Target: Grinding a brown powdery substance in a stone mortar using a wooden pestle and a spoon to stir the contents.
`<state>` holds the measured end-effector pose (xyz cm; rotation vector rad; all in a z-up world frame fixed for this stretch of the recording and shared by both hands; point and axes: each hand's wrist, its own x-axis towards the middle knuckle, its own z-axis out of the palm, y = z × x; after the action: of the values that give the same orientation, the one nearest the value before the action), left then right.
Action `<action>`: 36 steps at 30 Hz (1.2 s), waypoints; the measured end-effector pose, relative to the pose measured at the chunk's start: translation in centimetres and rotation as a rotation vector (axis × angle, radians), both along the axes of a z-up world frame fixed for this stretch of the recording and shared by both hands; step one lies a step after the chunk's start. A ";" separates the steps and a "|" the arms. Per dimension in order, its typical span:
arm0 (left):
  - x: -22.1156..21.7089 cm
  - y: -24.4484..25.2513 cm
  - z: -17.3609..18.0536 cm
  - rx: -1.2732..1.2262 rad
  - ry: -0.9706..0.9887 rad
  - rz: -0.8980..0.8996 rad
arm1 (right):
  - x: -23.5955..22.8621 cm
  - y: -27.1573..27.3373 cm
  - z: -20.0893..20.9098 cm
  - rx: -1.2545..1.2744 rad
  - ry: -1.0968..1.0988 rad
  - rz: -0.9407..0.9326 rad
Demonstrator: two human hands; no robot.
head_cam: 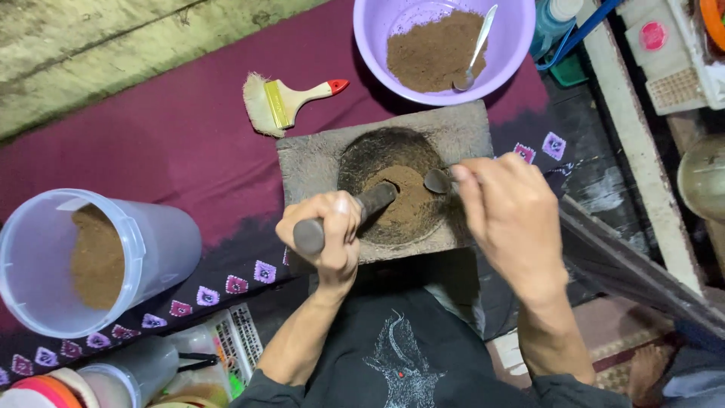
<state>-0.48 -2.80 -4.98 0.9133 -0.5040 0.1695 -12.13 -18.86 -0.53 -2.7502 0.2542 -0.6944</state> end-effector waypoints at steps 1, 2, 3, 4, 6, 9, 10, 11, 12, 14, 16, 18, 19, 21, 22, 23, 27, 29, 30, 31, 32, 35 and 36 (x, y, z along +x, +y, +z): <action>-0.5 0.4 1.5 -0.003 0.004 0.002 | 0.8 0.3 -2.0 -0.003 0.004 0.002; -0.9 0.8 3.1 0.013 -0.015 0.002 | 1.6 0.5 -4.0 -0.029 0.088 0.003; -1.4 1.3 4.6 0.032 -0.035 0.002 | 2.4 0.9 -6.1 -0.052 0.169 0.005; -1.7 1.8 5.7 0.031 -0.034 0.006 | 1.8 1.7 -5.2 -0.054 0.170 0.008; -2.3 2.4 8.0 0.084 -0.100 0.015 | 0.9 3.2 -3.3 -0.026 0.371 0.215; -2.0 2.1 7.5 0.212 -0.143 0.036 | -1.0 2.9 -0.7 -0.041 0.342 0.222; -1.9 1.2 5.8 0.209 -0.144 0.041 | -1.4 2.3 0.3 -0.046 0.341 0.226; -1.8 0.4 4.0 0.225 -0.088 0.031 | -2.0 1.9 1.3 -0.046 0.294 0.216; -1.8 -0.5 2.2 0.240 -0.033 0.022 | -2.7 1.5 2.3 -0.046 0.247 0.206; -1.5 -0.5 2.5 0.245 -0.030 0.008 | -2.9 1.1 2.9 -0.031 0.222 0.231; -1.6 -0.2 4.0 0.262 -0.014 0.005 | -2.5 1.1 2.0 -0.005 0.206 0.269; -1.0 0.0 7.0 0.159 -0.018 -0.085 | -0.7 1.4 -0.6 0.014 0.354 0.407; -1.1 0.7 7.7 0.162 -0.019 -0.086 | 0.4 0.4 -1.5 0.017 0.352 0.407; -1.3 2.0 9.2 0.241 -0.206 -0.150 | 2.4 -1.5 -3.2 0.193 0.428 0.269; -1.5 1.9 8.6 0.242 -0.206 -0.150 | 2.4 -2.5 -2.9 0.193 0.428 0.269; -1.6 1.7 8.1 0.238 -0.181 -0.154 | 2.5 -3.5 -2.6 0.209 0.408 0.261; -0.4 1.0 4.0 0.293 -0.109 -0.249 | 1.4 -5.0 0.7 0.140 0.223 0.195; -0.5 1.0 4.4 0.289 -0.098 -0.240 | 1.6 -3.9 0.4 0.090 0.138 0.142; -0.6 1.0 4.6 0.285 -0.083 -0.235 | 1.6 -3.4 0.3 0.043 0.056 0.086; -0.7 1.1 5.5 0.284 -0.085 -0.235 | 2.2 -2.6 -0.7 0.041 0.054 0.086; -0.8 1.2 6.5 0.243 -0.128 -0.218 | 2.8 -1.8 -1.7 0.105 0.139 0.183; -1.9 1.3 7.2 0.132 -0.150 -0.044 | 1.4 -0.1 -2.9 0.006 0.273 0.303; -2.3 1.1 7.2 0.055 -0.138 0.114 | 0.5 0.1 -2.9 -0.167 0.310 0.323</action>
<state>-2.82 -1.71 2.18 0.9888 -0.5867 0.3246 -11.58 -18.80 -3.41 -2.9515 -0.1920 -0.2125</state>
